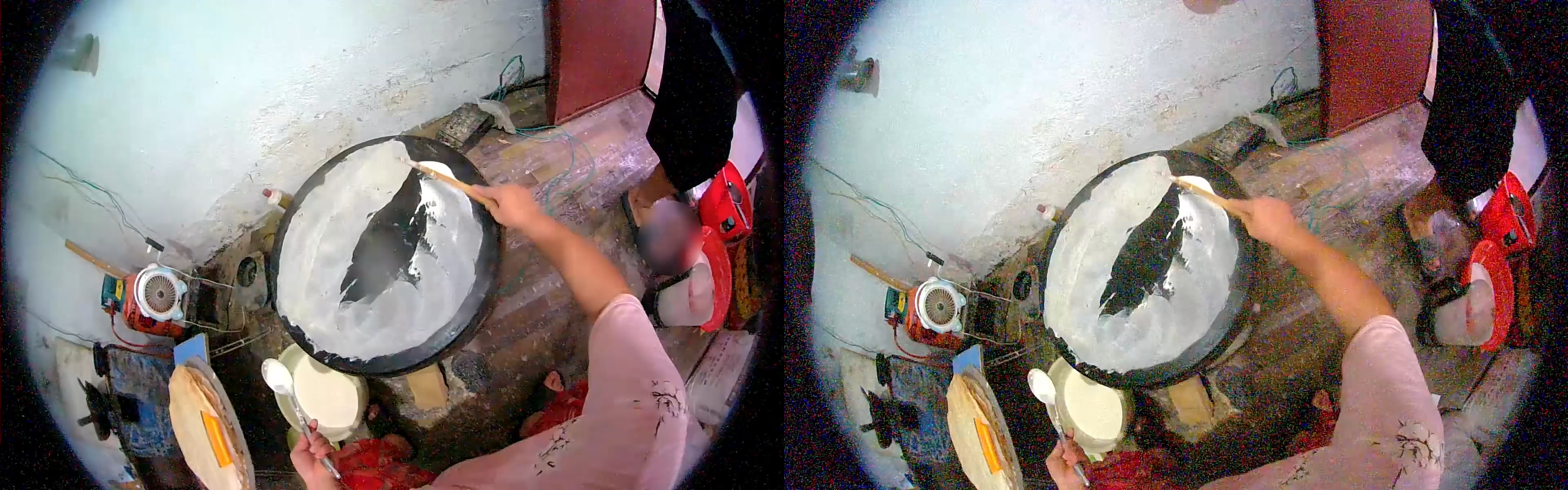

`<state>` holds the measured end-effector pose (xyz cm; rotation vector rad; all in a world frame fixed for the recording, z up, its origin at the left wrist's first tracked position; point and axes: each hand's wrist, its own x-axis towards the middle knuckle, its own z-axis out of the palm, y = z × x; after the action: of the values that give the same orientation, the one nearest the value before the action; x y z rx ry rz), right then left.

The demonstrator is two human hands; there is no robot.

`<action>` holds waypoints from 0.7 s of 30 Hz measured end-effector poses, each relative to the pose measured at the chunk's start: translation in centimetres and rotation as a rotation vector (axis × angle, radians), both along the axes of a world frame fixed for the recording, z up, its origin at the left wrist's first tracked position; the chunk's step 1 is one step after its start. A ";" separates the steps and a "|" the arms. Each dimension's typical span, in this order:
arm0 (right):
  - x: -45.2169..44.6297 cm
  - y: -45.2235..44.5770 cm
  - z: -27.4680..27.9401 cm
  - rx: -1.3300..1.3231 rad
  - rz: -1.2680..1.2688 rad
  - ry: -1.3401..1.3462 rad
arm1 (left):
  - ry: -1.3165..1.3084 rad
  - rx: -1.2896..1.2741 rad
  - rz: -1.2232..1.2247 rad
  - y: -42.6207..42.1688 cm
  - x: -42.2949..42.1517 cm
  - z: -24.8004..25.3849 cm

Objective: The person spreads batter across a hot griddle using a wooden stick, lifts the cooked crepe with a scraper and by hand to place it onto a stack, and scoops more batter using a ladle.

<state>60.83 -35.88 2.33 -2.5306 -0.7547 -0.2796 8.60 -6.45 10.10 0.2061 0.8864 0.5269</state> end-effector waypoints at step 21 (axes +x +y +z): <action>4.3 3.9 0.6 -0.178 -0.050 0.008 | -0.030 0.054 -0.090 0.4 0.0 -0.7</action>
<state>65.16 -31.97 2.97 -2.7190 -0.7439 -0.2277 8.63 -6.02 9.42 0.2854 0.8307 0.4687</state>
